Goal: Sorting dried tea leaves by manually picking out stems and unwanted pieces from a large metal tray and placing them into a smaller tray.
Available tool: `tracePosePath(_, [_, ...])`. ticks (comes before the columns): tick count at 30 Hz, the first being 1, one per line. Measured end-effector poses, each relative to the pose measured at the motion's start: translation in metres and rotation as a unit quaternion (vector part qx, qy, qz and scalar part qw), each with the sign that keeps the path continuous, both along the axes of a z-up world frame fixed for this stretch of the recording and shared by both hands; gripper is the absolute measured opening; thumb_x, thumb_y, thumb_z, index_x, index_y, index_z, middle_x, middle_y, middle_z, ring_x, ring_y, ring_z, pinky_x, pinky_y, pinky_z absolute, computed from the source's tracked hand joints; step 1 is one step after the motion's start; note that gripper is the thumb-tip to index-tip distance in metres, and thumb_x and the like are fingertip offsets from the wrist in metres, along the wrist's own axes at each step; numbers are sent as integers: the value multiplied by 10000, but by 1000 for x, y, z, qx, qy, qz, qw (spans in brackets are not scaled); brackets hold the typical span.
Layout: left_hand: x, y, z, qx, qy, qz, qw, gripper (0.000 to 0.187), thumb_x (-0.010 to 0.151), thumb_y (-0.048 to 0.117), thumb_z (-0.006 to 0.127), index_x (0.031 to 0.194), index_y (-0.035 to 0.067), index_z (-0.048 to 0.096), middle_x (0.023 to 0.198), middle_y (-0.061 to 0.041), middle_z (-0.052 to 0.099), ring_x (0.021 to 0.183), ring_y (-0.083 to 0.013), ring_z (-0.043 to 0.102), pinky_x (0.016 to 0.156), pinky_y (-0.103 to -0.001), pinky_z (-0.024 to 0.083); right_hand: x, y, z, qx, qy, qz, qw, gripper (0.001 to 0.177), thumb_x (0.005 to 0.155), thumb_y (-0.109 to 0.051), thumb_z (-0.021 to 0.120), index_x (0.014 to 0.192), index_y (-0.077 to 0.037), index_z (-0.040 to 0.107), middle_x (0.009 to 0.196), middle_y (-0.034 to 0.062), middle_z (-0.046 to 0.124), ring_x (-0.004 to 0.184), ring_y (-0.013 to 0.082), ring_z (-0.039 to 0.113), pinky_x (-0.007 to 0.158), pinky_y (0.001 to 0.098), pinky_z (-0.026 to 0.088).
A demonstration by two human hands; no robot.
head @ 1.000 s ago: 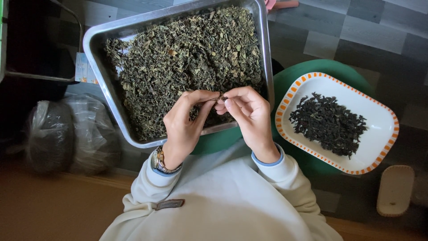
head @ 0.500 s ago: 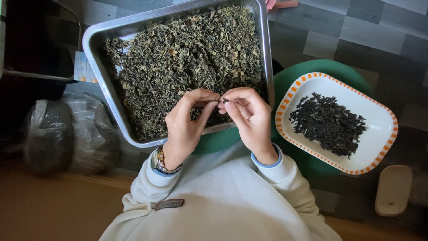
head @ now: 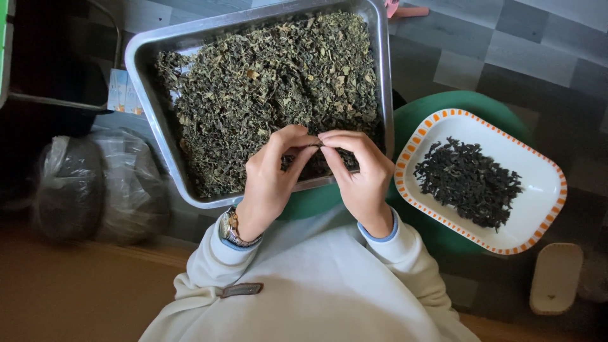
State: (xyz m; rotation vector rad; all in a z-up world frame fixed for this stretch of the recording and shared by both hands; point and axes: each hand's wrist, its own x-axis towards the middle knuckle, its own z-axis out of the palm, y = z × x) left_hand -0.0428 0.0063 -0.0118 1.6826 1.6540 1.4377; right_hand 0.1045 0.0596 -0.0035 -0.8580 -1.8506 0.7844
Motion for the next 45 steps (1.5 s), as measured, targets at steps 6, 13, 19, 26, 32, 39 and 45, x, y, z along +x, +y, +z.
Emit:
tracePosePath(6, [4,-1,2,-18,-13,-8,1000,327,954,-37,736,1227,12,564,1006,-135,775,853,-310,785,714,-429,666,1,2,2,-13,11,-9,1000,86,968,46,719,1020,-23,721,991,116,765,881,245,761,761,339,640])
tracePosePath(13, [6,-2,-6,-34,-63,-19,997,310,948,-12,747,1196,33,566,1005,-109,784,860,-282,794,721,-392,669,7,4,-12,-106,101,7,989,56,956,80,705,988,39,686,956,168,747,871,251,764,756,340,654])
tracePosePath(19, [-1,-2,3,-29,-39,-2,999,272,941,-7,754,1156,46,597,995,-97,792,856,-268,796,719,-377,666,10,4,-15,-115,116,13,986,51,967,100,676,1009,74,664,945,189,712,845,249,749,741,345,655])
tracePosePath(26, [-54,-19,5,-34,80,72,994,136,948,50,809,1020,89,700,944,-66,785,808,-256,772,723,-362,622,28,2,5,10,-40,-34,999,110,940,59,753,1017,-15,726,949,110,742,841,252,749,749,342,628])
tracePosePath(32, [-92,-36,24,-75,151,157,973,95,1035,0,762,1066,35,679,918,-104,731,761,-243,685,714,-353,557,92,-6,25,77,-207,-115,969,30,1035,-20,775,1051,-41,762,1019,105,760,922,293,720,863,392,552])
tracePosePath(39, [-98,-36,6,-193,288,99,933,401,1008,364,718,1161,11,606,940,-91,701,698,-237,687,498,-400,562,189,-18,31,61,-342,-189,918,17,1249,97,741,1231,96,743,1171,226,748,971,355,700,948,468,521])
tracePosePath(45, [-68,-30,15,-247,275,50,928,901,885,475,790,1484,-31,346,1365,-233,447,1120,-482,633,761,-562,591,189,-7,39,102,-334,-168,922,139,1162,121,743,1279,189,713,1314,361,657,1204,506,624,1077,565,481])
